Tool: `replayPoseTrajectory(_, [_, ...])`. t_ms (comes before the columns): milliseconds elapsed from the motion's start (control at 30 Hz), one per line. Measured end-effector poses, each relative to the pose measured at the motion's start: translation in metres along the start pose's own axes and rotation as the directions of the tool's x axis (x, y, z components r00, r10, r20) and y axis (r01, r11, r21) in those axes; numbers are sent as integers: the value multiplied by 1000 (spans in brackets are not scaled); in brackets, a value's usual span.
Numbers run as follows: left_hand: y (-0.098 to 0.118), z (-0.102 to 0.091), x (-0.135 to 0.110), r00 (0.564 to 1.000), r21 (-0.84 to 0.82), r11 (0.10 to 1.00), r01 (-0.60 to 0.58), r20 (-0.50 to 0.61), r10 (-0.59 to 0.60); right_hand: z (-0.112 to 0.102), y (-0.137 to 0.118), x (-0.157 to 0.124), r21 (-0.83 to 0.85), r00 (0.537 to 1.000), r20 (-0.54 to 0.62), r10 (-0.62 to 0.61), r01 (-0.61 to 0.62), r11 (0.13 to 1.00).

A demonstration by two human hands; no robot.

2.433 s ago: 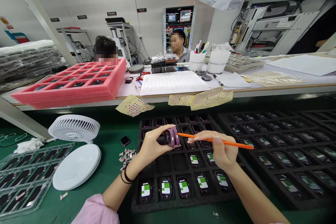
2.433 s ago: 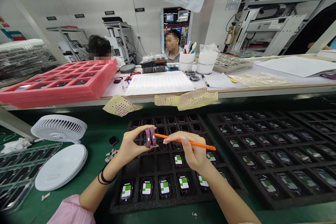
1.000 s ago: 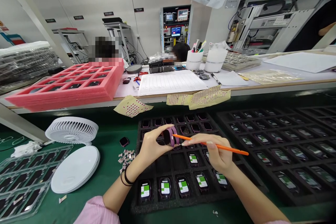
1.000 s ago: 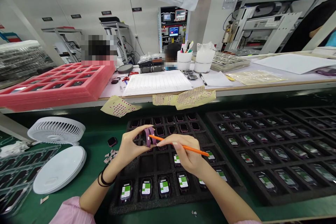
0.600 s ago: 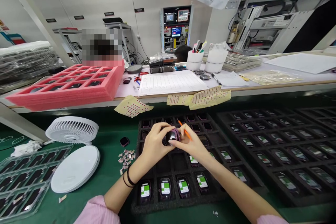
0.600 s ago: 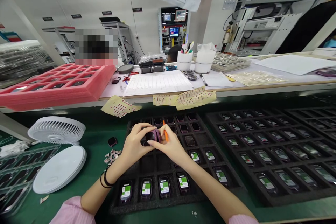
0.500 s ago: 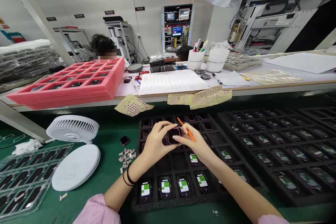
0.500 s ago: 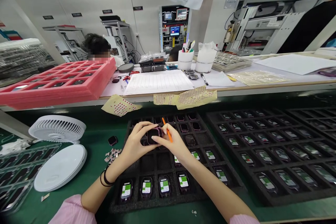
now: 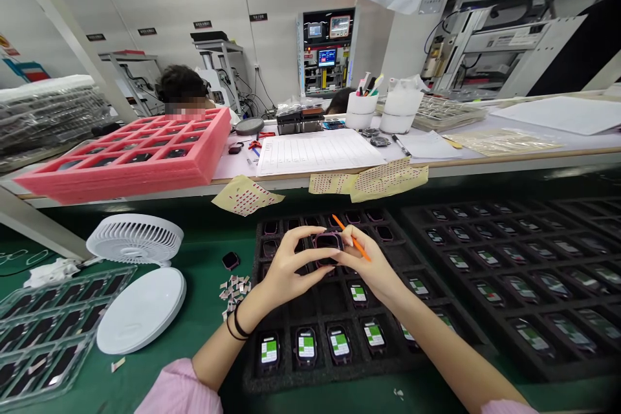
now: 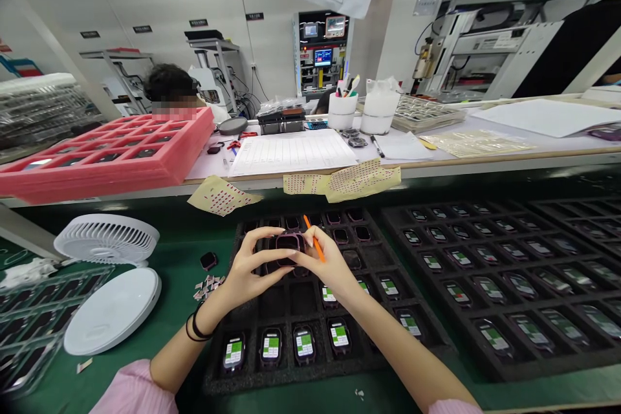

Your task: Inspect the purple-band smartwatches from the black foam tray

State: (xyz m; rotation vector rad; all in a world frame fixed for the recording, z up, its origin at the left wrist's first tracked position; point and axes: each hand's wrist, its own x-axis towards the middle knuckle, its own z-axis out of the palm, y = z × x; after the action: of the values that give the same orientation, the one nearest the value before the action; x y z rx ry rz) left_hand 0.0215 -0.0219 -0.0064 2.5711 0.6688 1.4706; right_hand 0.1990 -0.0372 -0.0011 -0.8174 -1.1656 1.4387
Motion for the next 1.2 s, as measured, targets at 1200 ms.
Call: replayPoseTrajectory(1200, [-16,-52,-113,847,256,871,419,237,-477,-90,8,-11,-22,952,-305,30,-39,999])
